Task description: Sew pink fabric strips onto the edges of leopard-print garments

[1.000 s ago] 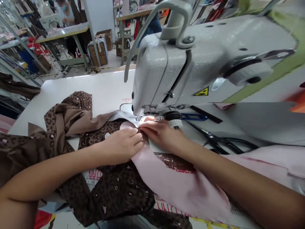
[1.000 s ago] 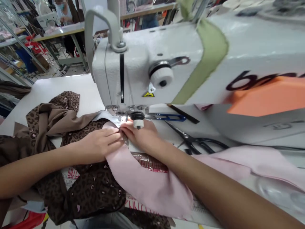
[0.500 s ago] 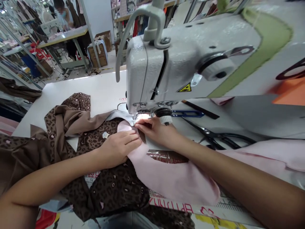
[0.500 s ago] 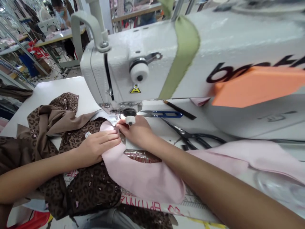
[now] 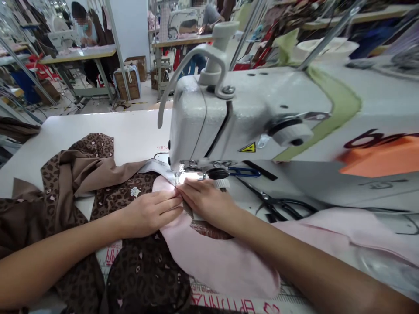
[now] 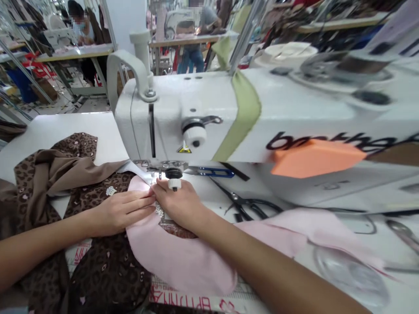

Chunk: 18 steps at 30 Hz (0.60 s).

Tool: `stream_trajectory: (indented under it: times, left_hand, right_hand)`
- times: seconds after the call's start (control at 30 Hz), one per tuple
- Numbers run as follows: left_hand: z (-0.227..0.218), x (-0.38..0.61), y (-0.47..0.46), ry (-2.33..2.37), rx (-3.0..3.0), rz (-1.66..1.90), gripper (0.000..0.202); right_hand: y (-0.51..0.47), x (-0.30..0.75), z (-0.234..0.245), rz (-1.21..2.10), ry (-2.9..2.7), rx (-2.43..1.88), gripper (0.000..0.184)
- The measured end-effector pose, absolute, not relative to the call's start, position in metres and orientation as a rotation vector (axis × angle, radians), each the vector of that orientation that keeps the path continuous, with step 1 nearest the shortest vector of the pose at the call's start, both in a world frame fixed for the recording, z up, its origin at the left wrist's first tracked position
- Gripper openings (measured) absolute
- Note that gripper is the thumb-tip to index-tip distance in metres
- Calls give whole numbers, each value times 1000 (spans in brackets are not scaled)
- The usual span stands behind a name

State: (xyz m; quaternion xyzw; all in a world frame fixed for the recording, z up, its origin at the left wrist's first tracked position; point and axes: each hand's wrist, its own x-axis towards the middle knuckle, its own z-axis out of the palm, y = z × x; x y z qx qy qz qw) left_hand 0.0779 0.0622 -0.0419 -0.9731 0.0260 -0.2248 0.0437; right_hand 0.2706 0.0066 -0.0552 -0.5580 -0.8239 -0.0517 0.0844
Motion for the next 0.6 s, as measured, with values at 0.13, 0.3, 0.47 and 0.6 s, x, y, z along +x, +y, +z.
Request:
stream_trajectory:
  times: [0.13, 0.3, 0.47, 0.6]
  left_hand:
    - [-37, 89, 51, -23, -2894, -629, 29]
    - [-28, 89, 47, 53, -2819, -577, 23]
    - [-28, 81, 58, 142, -2887, -625, 24]
    - [-32, 82, 54, 91, -2895, -665, 25]
  right_hand:
    - [11, 274, -62, -156, -2461, -1678, 21]
    - [18, 274, -64, -78, -2345, -1731, 27]
    - [18, 271, -58, -86, -2251, -1794, 27]
    - [14, 270, -52, -131, -2292, -1779, 29]
